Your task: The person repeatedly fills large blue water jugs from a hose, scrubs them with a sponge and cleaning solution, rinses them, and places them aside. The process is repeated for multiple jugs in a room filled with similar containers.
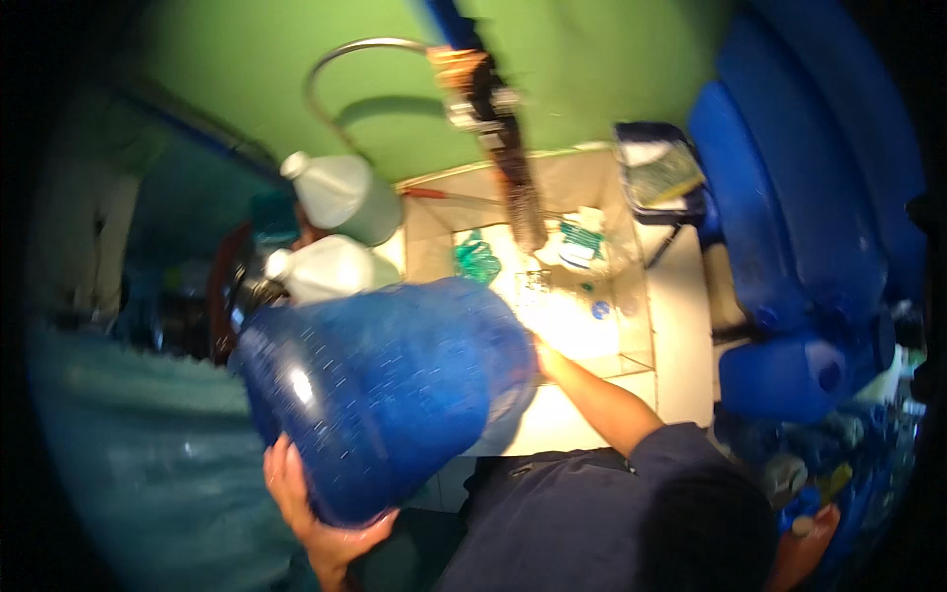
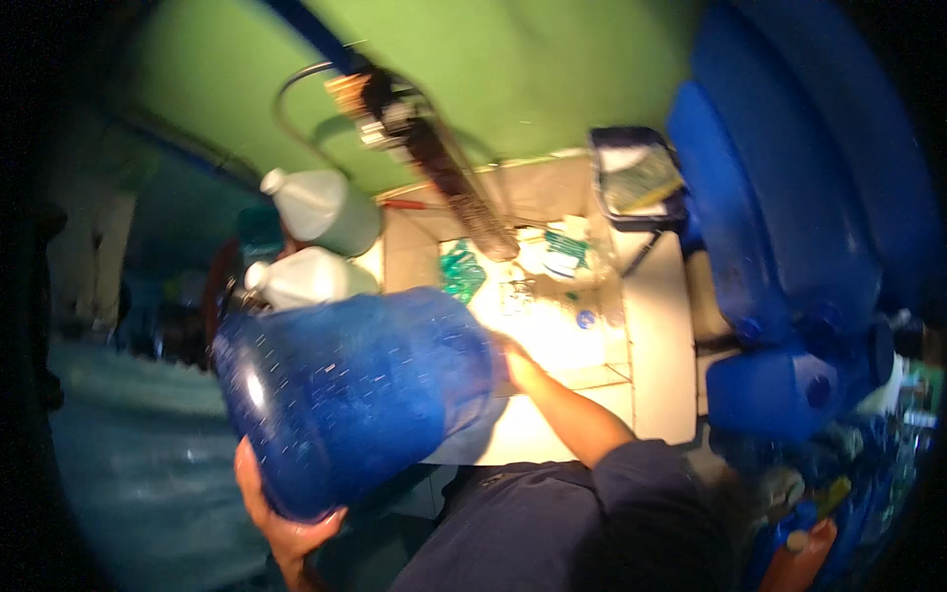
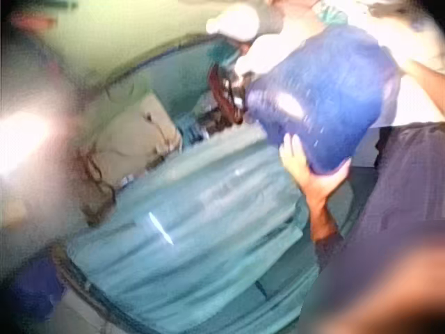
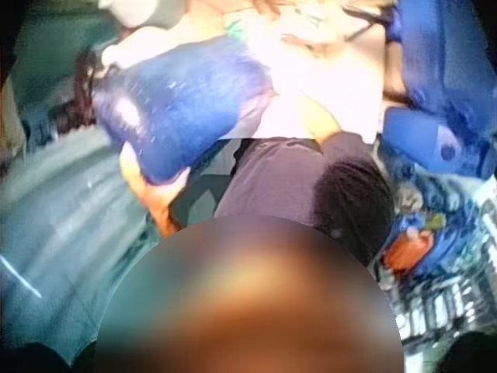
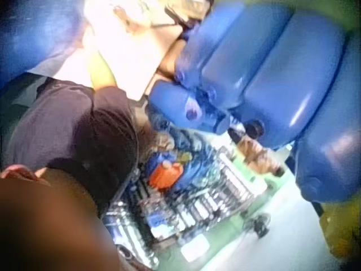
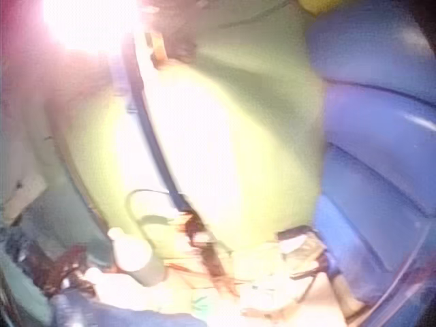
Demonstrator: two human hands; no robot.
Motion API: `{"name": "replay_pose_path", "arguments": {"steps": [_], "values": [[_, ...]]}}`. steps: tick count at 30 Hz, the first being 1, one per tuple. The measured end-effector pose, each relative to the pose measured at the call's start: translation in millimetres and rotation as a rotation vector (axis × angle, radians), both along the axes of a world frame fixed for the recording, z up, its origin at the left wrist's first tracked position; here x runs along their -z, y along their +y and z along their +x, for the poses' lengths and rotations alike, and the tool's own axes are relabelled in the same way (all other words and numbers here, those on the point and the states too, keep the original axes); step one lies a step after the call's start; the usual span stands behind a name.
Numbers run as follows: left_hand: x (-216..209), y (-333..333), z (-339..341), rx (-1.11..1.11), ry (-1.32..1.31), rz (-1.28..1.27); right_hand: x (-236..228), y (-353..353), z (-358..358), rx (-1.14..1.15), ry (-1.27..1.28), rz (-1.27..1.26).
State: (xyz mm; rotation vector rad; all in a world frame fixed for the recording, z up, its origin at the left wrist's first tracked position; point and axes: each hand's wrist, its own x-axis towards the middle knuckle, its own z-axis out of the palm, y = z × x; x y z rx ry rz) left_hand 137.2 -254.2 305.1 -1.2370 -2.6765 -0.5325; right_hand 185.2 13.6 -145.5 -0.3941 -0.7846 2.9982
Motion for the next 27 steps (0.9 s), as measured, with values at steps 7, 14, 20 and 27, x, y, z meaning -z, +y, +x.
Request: {"name": "replay_pose_path", "arguments": {"steps": [7,14,20,27], "values": [[-22,18,14,-0.138,-0.033,-0.194,44,-12,-60,-0.749,-0.251,0.131],[-20,25,14,-0.188,-0.066,-0.083,131,110,28,-0.687,-1.346,1.403],[-24,25,20,-0.329,-0.080,-0.184,171,143,63,-0.536,-1.359,1.415],[-19,32,11,-0.277,-0.007,-0.209,231,125,77,-0.299,-1.496,1.392]]}}
